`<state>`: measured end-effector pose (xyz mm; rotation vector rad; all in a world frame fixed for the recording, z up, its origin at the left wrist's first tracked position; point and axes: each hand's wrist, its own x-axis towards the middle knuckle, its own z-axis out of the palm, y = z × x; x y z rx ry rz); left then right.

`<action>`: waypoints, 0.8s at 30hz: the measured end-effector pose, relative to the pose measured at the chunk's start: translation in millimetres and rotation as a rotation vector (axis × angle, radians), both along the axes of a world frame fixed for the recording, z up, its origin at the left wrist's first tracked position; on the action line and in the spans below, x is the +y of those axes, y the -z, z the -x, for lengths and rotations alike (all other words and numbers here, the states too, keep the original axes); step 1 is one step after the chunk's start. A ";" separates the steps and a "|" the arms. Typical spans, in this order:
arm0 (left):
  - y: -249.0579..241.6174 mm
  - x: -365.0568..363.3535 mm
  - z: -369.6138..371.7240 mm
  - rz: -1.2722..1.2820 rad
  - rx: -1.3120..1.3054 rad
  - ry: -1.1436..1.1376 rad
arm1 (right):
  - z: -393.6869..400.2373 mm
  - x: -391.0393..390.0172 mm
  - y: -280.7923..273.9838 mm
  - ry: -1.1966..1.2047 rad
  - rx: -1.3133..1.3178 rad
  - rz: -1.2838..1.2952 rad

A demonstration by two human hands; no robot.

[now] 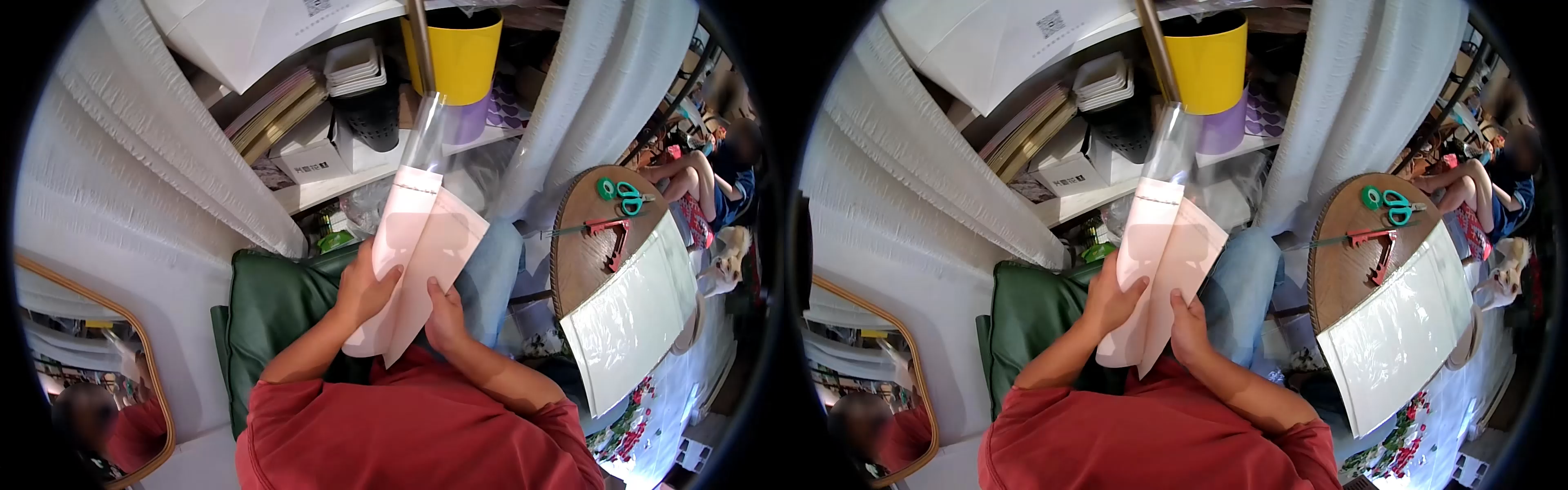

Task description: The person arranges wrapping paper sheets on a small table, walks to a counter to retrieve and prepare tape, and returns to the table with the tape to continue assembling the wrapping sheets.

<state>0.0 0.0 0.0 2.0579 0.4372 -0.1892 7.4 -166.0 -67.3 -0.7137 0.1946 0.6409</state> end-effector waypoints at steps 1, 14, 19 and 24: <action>5.2 -3.2 3.8 -0.117 -0.136 0.025 | 2.5 5.5 -1.9 0.056 -0.043 -0.026; -25.5 -23.6 14.1 -0.307 -0.288 0.422 | -33.8 -28.2 -27.0 0.287 -0.109 -0.081; -3.3 26.5 35.5 0.286 0.233 0.566 | -46.1 -11.0 -50.8 0.006 -0.121 -0.206; 19.2 47.6 108.6 1.117 0.090 0.082 | -59.2 44.4 -70.1 -0.296 -0.065 -0.127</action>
